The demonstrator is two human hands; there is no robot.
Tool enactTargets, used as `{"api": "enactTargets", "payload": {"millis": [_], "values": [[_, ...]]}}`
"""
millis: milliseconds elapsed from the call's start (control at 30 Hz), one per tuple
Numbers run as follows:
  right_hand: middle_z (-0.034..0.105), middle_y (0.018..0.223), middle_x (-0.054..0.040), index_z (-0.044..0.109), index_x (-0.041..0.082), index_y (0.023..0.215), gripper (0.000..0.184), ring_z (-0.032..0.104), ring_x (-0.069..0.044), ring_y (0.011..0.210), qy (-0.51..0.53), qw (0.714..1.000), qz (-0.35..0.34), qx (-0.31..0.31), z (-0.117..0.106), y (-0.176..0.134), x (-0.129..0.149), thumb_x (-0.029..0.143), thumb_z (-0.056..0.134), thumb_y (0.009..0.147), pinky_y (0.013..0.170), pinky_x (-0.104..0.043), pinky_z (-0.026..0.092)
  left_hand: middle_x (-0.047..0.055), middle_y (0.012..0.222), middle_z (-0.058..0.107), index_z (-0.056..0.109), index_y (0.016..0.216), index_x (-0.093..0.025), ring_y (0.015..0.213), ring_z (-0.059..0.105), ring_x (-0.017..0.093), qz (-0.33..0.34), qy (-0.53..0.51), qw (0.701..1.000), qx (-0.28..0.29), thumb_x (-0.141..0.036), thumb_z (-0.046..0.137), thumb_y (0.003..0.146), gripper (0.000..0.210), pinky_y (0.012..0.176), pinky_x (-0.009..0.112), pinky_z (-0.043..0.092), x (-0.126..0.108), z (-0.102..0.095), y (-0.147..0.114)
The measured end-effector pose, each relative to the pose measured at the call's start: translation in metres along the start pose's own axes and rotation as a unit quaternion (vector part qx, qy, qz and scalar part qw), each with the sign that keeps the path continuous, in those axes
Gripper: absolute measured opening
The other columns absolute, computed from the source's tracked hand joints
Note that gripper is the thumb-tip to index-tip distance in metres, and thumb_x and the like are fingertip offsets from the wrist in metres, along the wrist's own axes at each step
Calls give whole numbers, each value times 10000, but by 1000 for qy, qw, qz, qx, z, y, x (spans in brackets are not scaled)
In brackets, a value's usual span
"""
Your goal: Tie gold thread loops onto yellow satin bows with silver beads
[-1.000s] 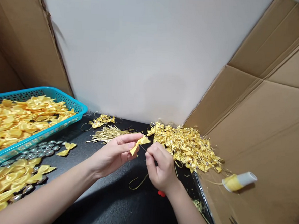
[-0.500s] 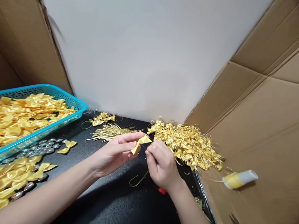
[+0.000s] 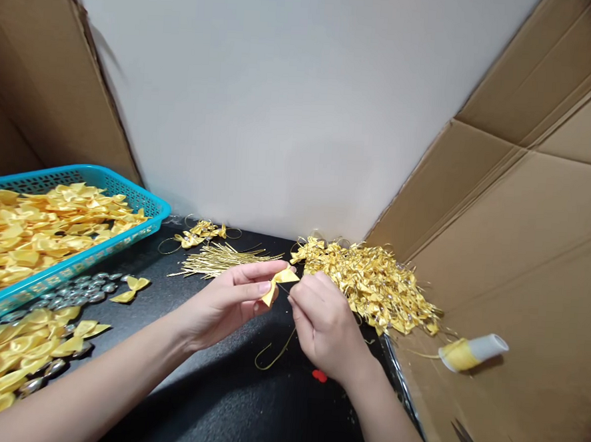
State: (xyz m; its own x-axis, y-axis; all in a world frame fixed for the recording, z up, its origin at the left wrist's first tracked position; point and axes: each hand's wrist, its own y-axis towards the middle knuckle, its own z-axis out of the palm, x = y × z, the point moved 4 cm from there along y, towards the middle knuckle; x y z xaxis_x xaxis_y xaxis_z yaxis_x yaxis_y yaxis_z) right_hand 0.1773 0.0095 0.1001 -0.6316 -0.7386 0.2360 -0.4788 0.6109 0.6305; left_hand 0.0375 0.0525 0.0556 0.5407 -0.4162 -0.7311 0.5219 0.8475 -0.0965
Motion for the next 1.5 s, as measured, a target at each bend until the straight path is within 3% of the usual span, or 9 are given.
{"api": "enactTargets", "payload": {"millis": [200, 367, 533, 733, 933, 1033, 1100, 1367, 1500], "values": [[487, 677, -10, 506, 211, 764, 225, 421, -163, 655, 85, 994, 21, -70, 10, -2, -5, 111, 416, 944, 596, -299, 359, 6, 911, 765, 792, 913, -221, 727, 611, 71, -6, -4, 1000, 12, -214, 914, 559, 374, 667, 152, 479, 2, 3, -3], [593, 755, -31, 595, 224, 892, 221, 495, -174, 681, 134, 985, 28, -109, 25, -7, -8, 101, 417, 940, 616, -313, 412, 17, 905, 761, 793, 915, -210, 748, 603, 86, -10, 6, 1000, 0, -221, 918, 552, 384, 644, 155, 471, 5, 2, -4], [603, 738, -36, 622, 234, 932, 253, 507, -185, 674, 109, 985, 4, -131, 26, -9, -7, 80, 421, 924, 615, -325, 421, 17, 868, 753, 797, 893, -200, 694, 579, 74, -12, 4, 1000, 7, -209, 921, 542, 372, 608, 145, 461, 6, 5, -3], [533, 666, -26, 577, 225, 798, 240, 446, -178, 637, 54, 988, -19, -142, 23, -9, -6, 84, 422, 915, 574, -304, 382, 20, 827, 749, 795, 882, -197, 652, 588, 68, -31, -10, 999, -3, -172, 902, 572, 329, 620, 153, 475, 13, 7, -3], [625, 809, -44, 586, 227, 907, 139, 537, -196, 762, 73, 983, 30, -167, 17, -10, -11, 131, 488, 923, 685, -342, 445, 33, 861, 761, 798, 900, -234, 752, 629, 124, 48, 74, 996, -32, -234, 894, 598, 317, 679, 206, 503, 3, 6, -3], [639, 957, -58, 624, 244, 996, 147, 568, -231, 926, 73, 968, 70, -229, 2, -10, -14, 160, 579, 885, 825, -421, 455, 18, 799, 747, 788, 962, -247, 697, 605, 118, 113, 183, 975, -50, -220, 855, 666, 305, 661, 219, 493, -9, 6, -7], [620, 962, -47, 665, 270, 965, 150, 565, -231, 945, 82, 959, 84, -259, -5, -10, -13, 164, 622, 867, 828, -430, 455, 26, 825, 746, 774, 1016, -244, 701, 611, 132, 142, 251, 956, -46, -202, 823, 709, 314, 667, 239, 500, -14, 9, -11], [570, 909, -17, 735, 300, 846, 147, 531, -199, 891, 172, 953, 133, -210, 9, -6, -14, 159, 699, 828, 771, -376, 440, 68, 1115, 729, 751, 1086, -251, 982, 655, 235, 156, 354, 922, -11, -257, 761, 776, 311, 822, 318, 539, -16, 20, -16], [505, 885, -9, 724, 278, 816, 154, 489, -188, 883, 167, 962, 138, -163, 15, -6, -18, 125, 700, 816, 794, -360, 423, 74, 1030, 740, 744, 1101, -232, 928, 661, 232, 112, 366, 924, 3, -288, 751, 777, 329, 772, 316, 533, -14, 18, -11]]}}
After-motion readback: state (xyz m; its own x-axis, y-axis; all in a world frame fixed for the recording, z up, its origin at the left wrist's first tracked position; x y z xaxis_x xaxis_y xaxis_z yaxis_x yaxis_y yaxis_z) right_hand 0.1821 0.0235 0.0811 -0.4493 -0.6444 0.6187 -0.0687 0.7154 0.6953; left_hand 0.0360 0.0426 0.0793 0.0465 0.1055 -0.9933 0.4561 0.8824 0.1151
